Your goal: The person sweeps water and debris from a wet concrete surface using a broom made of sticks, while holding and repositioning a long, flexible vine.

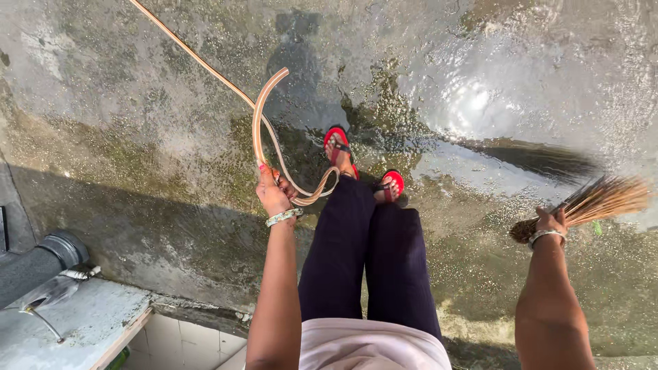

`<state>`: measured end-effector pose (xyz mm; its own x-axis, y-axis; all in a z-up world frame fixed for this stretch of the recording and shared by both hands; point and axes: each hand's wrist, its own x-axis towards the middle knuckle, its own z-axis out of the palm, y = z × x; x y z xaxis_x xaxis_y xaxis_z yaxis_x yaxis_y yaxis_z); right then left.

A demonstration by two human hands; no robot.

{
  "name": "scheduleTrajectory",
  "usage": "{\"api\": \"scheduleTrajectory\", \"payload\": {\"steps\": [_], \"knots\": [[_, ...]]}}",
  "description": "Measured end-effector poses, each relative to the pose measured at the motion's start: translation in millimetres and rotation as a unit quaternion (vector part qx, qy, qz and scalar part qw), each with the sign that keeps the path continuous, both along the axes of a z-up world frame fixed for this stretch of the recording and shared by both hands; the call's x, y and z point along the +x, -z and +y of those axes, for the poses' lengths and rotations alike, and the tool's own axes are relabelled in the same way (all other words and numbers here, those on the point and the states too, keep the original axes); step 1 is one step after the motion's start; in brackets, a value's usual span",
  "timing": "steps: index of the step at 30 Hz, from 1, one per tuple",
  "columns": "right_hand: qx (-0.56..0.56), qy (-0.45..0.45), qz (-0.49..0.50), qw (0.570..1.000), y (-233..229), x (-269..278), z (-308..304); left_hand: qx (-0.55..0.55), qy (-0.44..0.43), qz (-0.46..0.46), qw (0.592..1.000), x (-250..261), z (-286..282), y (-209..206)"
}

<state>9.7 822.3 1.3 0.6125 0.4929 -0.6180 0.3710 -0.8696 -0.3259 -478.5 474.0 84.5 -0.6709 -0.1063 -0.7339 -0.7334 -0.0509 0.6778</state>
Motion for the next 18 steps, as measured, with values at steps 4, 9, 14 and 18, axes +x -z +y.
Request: {"api": "scheduleTrajectory", "payload": {"steps": [4, 9, 14, 18], "knots": [[-0.072, -0.080, -0.046, 0.993, -9, 0, -79, -0.029, 0.071, 0.063, 0.995, 8, -53, 30], [-0.148, -0.419, -0.019, 0.895, -19, -40, -169, -0.341, 0.305, 0.135, 0.879, 0, -122, 78], [-0.148, -0.769, 0.061, 0.620, 20, -136, -229, -0.368, 0.362, 0.169, 0.840, -10, -145, 84], [-0.016, -0.948, -0.004, 0.319, 83, -267, -259, -0.414, 0.378, 0.168, 0.811, -20, -144, 90]]}}
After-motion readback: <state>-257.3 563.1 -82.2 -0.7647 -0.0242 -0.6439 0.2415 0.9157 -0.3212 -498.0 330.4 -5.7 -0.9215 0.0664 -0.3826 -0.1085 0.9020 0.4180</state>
